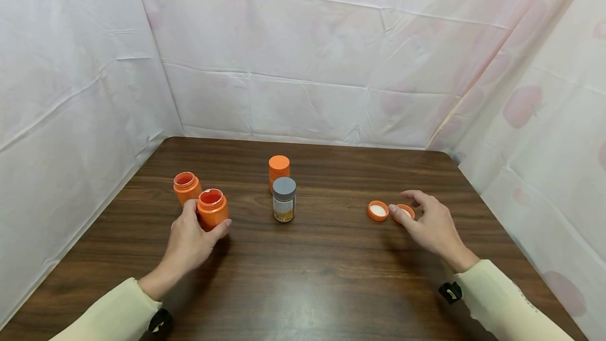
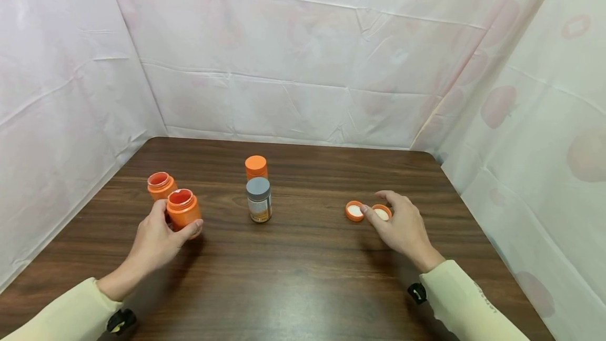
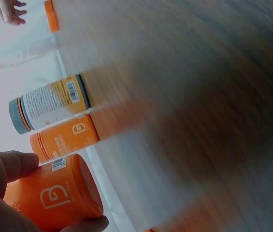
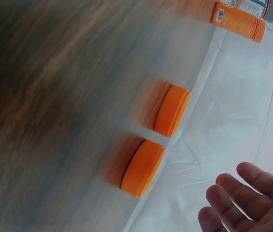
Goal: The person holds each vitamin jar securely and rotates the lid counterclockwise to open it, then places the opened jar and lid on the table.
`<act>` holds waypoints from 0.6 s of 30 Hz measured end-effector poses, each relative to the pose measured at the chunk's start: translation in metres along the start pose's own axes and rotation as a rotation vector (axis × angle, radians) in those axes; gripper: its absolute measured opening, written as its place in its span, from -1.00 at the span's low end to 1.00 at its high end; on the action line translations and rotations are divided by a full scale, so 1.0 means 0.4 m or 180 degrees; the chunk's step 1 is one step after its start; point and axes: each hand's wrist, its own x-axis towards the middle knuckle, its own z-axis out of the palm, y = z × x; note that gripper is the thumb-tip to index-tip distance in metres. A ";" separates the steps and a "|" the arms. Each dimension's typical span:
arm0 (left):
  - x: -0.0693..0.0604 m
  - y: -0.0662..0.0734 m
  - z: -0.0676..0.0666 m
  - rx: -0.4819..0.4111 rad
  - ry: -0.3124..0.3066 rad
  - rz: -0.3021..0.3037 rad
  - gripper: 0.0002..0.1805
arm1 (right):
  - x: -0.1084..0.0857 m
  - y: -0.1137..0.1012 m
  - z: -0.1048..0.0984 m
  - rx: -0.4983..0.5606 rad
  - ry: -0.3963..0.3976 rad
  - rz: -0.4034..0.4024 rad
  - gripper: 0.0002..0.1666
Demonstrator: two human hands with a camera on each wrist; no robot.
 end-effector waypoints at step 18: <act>0.023 -0.047 -0.028 0.0158 -0.0006 -0.0265 -0.21 | -0.020 -0.048 0.019 0.0076 -0.0174 -0.0618 -0.39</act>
